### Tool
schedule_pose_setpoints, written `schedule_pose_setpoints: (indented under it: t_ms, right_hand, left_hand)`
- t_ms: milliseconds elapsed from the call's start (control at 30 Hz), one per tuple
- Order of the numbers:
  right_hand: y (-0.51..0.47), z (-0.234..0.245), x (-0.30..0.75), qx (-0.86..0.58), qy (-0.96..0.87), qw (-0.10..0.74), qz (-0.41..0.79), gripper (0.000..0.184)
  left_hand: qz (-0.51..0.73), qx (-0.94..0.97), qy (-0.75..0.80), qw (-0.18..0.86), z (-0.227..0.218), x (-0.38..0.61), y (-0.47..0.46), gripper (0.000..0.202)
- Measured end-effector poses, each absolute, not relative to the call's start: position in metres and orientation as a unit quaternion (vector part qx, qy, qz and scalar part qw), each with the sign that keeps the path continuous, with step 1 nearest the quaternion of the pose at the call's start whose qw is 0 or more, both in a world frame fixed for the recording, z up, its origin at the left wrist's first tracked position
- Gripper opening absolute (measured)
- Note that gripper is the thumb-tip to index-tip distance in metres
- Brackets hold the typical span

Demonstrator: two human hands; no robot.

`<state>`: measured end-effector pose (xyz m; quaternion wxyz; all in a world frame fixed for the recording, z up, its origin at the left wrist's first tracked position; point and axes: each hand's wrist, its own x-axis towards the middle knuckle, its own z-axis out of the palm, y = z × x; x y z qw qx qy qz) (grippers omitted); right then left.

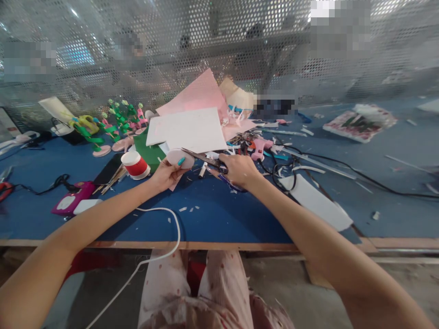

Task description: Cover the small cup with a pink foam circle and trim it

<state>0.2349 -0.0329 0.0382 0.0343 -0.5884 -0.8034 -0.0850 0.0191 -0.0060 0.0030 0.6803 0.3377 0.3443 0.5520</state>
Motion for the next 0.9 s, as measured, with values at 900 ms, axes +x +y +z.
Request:
schedule_pose_setpoints:
  t_ms: [900]
  right_hand:
    - [-0.0359, 0.0382, 0.2325, -0.620, -0.773, 0.003, -0.135, 0.055]
  left_hand:
    - [0.561, 0.335, 0.346, 0.674, 0.0025, 0.0192, -0.0059, 0.032]
